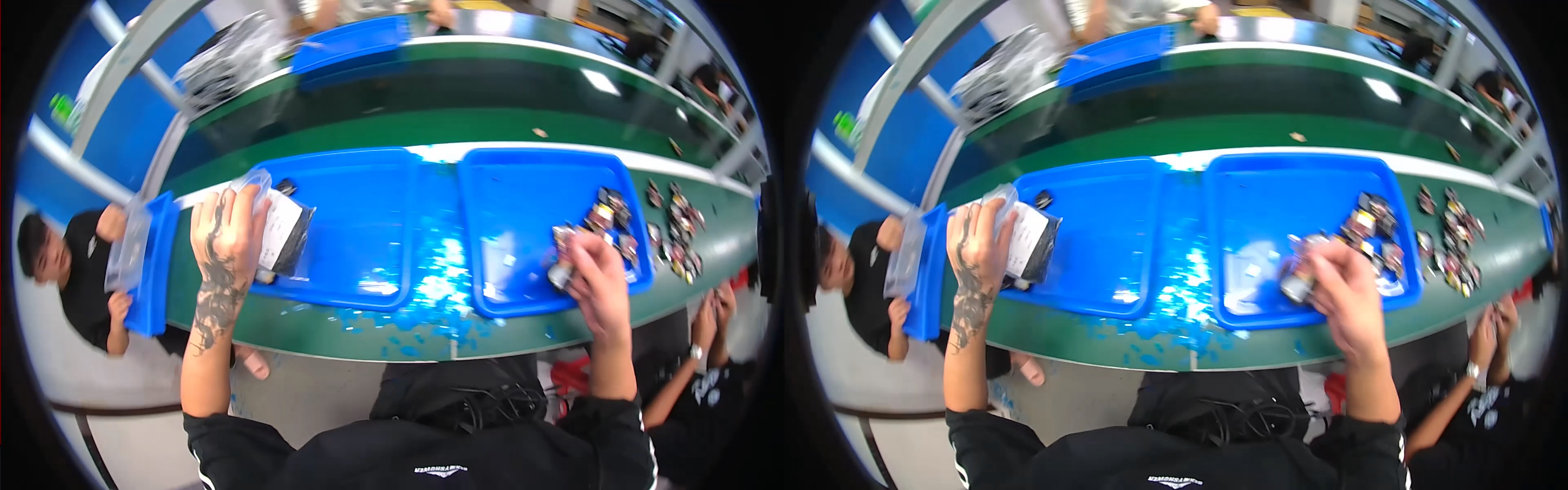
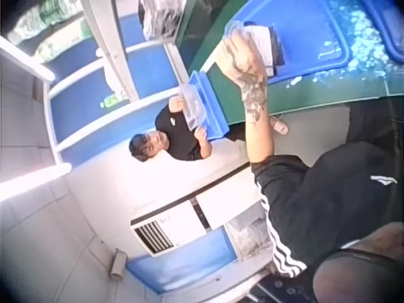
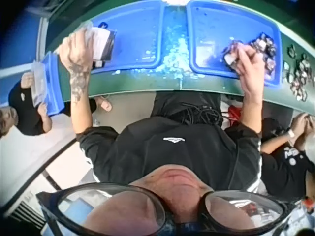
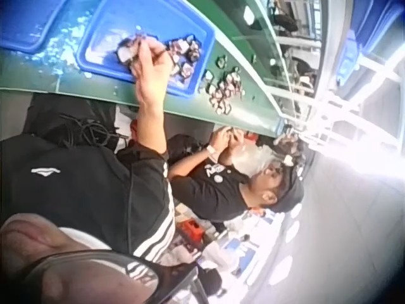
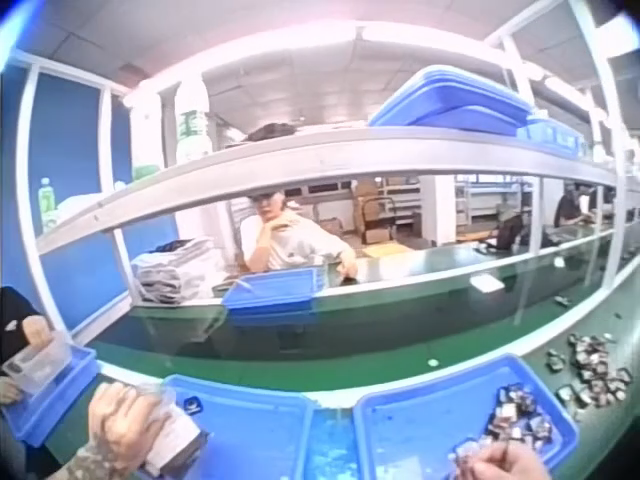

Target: Assemble small electronic components, specifically a battery and circuit board unit into a casing, using tweezers.

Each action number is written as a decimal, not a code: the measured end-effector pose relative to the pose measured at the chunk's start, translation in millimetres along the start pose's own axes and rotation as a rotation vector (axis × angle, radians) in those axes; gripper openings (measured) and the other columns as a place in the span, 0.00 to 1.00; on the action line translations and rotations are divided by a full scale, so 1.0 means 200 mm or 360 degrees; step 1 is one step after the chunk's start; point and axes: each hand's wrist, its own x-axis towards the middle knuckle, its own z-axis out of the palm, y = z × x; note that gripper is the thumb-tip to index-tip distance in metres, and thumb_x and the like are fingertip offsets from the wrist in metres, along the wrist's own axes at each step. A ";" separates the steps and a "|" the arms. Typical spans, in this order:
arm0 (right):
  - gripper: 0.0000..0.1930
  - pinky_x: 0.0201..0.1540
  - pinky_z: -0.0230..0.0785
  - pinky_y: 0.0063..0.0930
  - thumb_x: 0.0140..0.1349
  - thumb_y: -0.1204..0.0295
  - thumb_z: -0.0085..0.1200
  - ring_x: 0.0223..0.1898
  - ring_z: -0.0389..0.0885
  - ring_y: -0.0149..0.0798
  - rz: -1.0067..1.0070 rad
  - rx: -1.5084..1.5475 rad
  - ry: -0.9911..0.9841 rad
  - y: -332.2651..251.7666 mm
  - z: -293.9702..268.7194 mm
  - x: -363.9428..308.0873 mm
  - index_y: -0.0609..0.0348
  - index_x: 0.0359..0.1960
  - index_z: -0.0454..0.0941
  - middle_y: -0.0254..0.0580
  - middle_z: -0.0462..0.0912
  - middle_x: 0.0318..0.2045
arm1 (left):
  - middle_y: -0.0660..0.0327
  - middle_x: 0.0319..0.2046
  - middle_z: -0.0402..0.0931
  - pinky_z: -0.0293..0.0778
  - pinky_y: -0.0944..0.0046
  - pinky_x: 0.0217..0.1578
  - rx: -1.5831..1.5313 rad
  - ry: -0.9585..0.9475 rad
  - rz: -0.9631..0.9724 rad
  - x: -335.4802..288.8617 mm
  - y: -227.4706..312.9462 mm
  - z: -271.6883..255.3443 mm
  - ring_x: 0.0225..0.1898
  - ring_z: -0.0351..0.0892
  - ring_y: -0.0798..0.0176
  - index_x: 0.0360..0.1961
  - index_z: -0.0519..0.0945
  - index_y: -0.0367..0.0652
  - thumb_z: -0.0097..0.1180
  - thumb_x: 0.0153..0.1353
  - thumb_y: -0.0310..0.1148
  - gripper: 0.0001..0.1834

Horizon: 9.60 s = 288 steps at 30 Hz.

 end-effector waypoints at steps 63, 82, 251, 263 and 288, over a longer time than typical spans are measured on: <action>0.07 0.39 0.78 0.42 0.50 0.71 0.55 0.36 0.85 0.50 -0.0995 -0.2662 -0.1411 0.11 1.26 0.70 0.55 0.30 0.84 0.52 0.85 0.32 | 0.53 0.41 0.74 0.80 0.68 0.26 -0.3881 -0.0964 -0.1225 -0.05 0.83 0.01 0.29 0.82 0.60 0.52 0.73 0.33 0.49 0.67 0.28 0.14; 0.08 0.39 0.76 0.44 0.54 0.76 0.53 0.38 0.83 0.54 -0.1247 -0.2443 -0.1411 0.08 1.22 0.73 0.61 0.37 0.78 0.53 0.83 0.34 | 0.54 0.39 0.74 0.83 0.65 0.33 -0.3606 -0.0736 -0.1270 -0.06 0.85 0.00 0.36 0.83 0.56 0.52 0.68 0.33 0.53 0.61 0.19 0.17; 0.05 0.27 0.62 0.12 0.60 0.76 0.58 0.25 0.72 0.17 0.0215 0.0075 -0.0167 -0.02 0.18 -0.10 0.67 0.35 0.79 0.33 0.81 0.27 | 0.55 0.51 0.67 0.77 0.66 0.48 -0.3694 -0.0843 -0.1109 0.08 1.12 -0.02 0.52 0.75 0.64 0.54 0.62 0.38 0.53 0.61 0.17 0.22; 0.07 0.31 0.66 0.15 0.60 0.78 0.57 0.29 0.75 0.20 0.0190 0.0003 -0.0292 -0.04 0.15 -0.11 0.70 0.36 0.81 0.36 0.82 0.28 | 0.56 0.50 0.69 0.79 0.66 0.47 -0.3694 -0.0732 -0.1048 0.08 1.12 -0.03 0.51 0.75 0.64 0.52 0.66 0.37 0.49 0.62 0.14 0.18; 0.05 0.32 0.63 0.15 0.61 0.76 0.55 0.27 0.71 0.19 0.0282 -0.0236 -0.0357 -0.07 0.13 -0.11 0.67 0.33 0.78 0.31 0.78 0.25 | 0.51 0.50 0.71 0.78 0.66 0.43 -0.2989 -0.0553 -0.0542 0.09 1.07 -0.03 0.45 0.80 0.60 0.50 0.79 0.38 0.53 0.58 0.12 0.20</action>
